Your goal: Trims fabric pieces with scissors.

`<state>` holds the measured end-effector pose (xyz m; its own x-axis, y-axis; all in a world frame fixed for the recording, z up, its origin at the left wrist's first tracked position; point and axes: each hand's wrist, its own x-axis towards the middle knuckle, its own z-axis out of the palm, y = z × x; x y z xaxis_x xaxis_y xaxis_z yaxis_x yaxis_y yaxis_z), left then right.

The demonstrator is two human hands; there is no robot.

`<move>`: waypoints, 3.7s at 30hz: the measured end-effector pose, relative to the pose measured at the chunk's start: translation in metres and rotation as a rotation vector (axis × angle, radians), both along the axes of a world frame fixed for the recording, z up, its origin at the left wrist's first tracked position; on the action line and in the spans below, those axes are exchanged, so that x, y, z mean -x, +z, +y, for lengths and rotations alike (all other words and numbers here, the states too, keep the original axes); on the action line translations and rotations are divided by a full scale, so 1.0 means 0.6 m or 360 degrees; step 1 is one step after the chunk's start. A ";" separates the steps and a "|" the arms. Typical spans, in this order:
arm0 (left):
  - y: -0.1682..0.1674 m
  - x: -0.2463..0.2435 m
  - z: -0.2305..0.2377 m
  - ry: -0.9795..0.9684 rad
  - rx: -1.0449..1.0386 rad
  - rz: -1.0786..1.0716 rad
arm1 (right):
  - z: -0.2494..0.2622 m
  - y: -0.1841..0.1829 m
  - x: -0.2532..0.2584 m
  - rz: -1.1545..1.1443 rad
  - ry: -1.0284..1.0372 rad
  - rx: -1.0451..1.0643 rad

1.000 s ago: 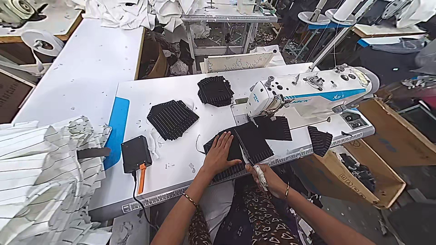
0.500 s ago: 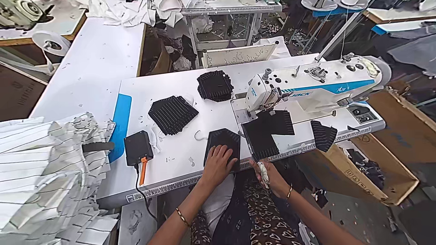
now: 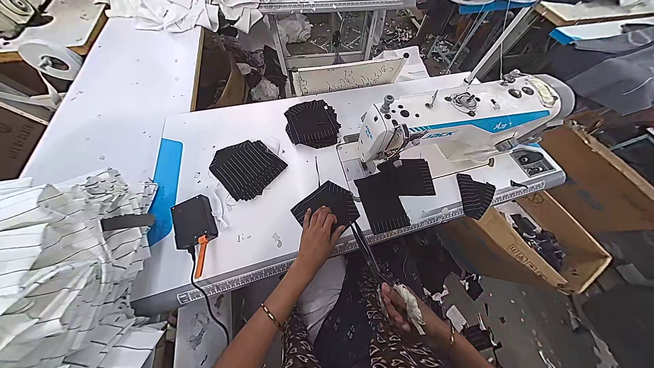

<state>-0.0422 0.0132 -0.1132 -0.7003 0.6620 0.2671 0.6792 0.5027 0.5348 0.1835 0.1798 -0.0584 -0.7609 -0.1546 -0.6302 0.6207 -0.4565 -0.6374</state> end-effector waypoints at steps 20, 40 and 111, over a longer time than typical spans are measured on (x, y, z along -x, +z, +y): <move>0.077 0.047 0.069 0.0239 -0.0240 -0.1929 | -0.023 -0.005 0.071 -0.0030 -0.0250 0.0088; 0.080 0.060 0.055 0.0072 -0.0018 -0.1890 | -0.002 0.005 0.098 -0.0049 -0.0146 -0.0386; 0.078 0.068 0.066 0.0349 -0.0459 -0.1997 | 0.053 -0.003 0.101 0.0061 0.0079 -0.0187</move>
